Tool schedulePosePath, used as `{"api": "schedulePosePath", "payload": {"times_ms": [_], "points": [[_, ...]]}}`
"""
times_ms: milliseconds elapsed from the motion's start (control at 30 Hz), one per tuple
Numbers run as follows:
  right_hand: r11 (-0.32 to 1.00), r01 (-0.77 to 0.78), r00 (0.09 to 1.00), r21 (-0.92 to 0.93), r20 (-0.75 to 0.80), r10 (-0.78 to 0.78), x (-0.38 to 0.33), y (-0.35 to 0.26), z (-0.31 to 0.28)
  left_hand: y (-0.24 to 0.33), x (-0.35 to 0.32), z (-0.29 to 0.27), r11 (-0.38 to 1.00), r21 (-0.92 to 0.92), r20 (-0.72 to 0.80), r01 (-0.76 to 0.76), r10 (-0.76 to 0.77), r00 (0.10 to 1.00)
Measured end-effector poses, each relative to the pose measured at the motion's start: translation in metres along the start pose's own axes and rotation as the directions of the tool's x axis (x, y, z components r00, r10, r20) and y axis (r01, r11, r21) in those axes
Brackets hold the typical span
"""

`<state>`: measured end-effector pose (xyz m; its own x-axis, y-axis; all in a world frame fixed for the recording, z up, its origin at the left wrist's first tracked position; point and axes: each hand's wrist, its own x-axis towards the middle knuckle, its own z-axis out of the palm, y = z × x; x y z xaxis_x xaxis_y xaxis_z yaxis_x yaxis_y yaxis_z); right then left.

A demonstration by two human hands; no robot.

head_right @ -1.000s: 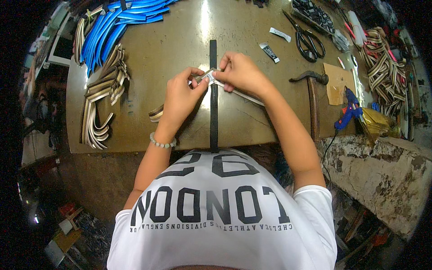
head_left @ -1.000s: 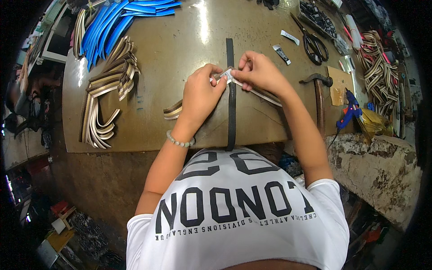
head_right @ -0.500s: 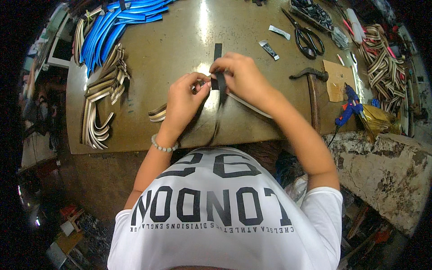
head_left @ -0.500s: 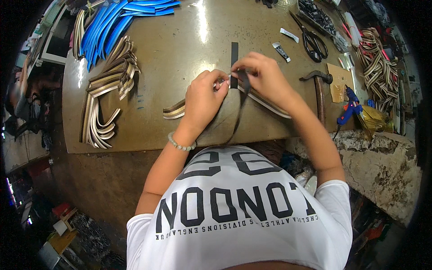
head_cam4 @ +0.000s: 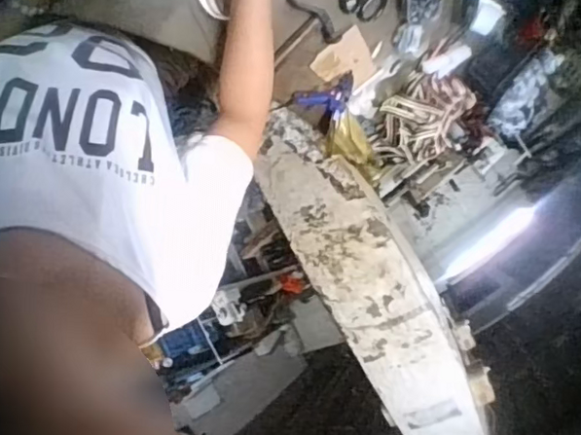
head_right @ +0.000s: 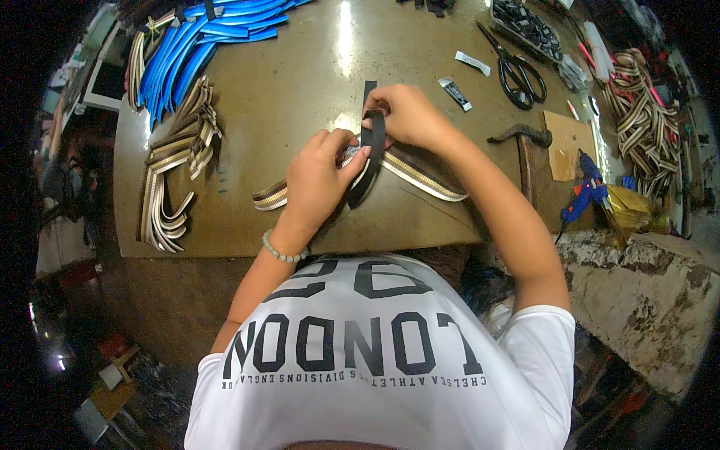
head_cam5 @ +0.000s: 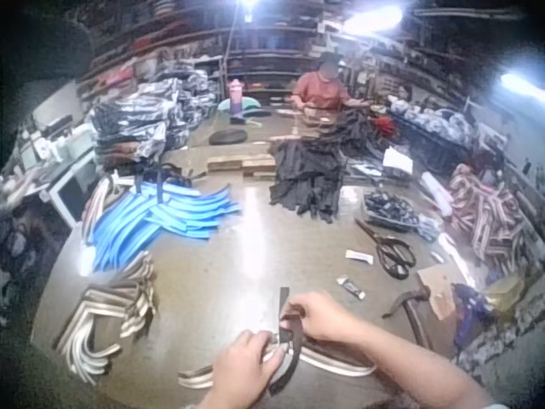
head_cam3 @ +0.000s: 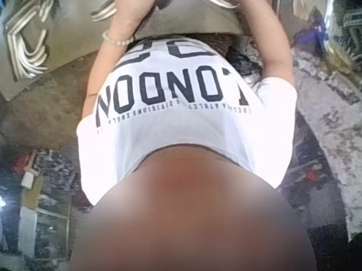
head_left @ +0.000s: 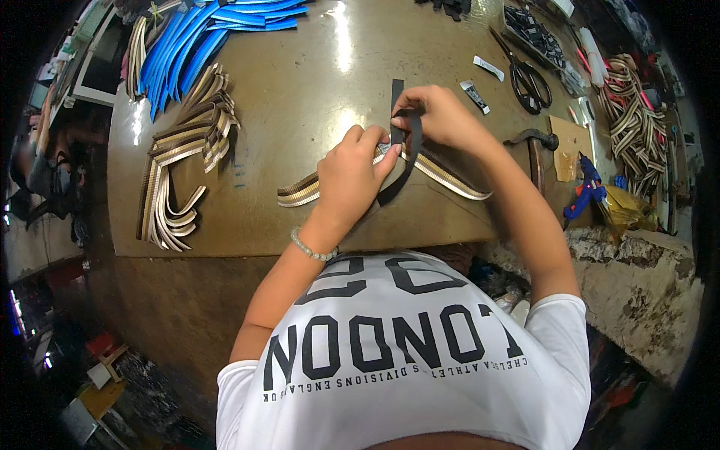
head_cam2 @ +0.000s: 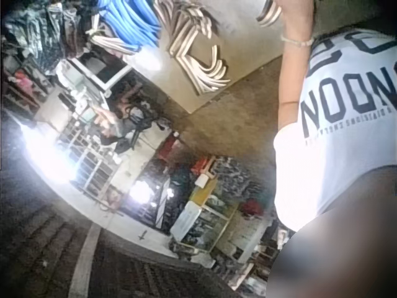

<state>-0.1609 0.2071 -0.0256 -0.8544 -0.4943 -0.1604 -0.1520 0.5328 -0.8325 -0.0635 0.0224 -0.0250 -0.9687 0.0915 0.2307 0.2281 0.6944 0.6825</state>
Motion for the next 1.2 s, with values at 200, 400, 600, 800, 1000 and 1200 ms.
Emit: {"api": "schedulePosePath", "payload": {"times_ms": [200,400,600,800,1000,1200], "points": [[0.942,0.047,0.883,-0.332,-0.427,-0.195,0.017,-0.027,-0.027,0.006,-0.005,0.001,0.973,0.197,0.039,-0.123,0.117,0.992],[0.688,-0.5,0.54,-0.526,-0.811,-0.227,-0.127,0.031,-0.037,0.007,-0.006,0.002,0.969,0.204,0.036,-0.137,0.133,0.99],[0.711,-0.665,0.475,-0.228,-0.864,0.167,-0.185,0.021,-0.022,-0.007,0.0,-0.003,0.994,-0.063,0.016,-0.086,0.087,0.996],[0.98,-0.138,0.725,-0.145,-0.689,0.0,-0.132,-0.083,0.041,-0.013,0.004,-0.007,0.976,-0.217,-0.066,-0.022,0.008,0.998],[0.989,-0.092,0.808,-0.115,-0.588,0.007,-0.114,-0.071,0.064,-0.021,0.0,-0.004,0.968,-0.249,-0.061,0.01,-0.026,0.998],[0.897,-0.374,0.862,-0.236,-0.446,0.242,-0.122,-0.08,0.061,-0.013,0.002,-0.004,0.962,-0.27,-0.061,0.036,-0.054,0.997]]}}
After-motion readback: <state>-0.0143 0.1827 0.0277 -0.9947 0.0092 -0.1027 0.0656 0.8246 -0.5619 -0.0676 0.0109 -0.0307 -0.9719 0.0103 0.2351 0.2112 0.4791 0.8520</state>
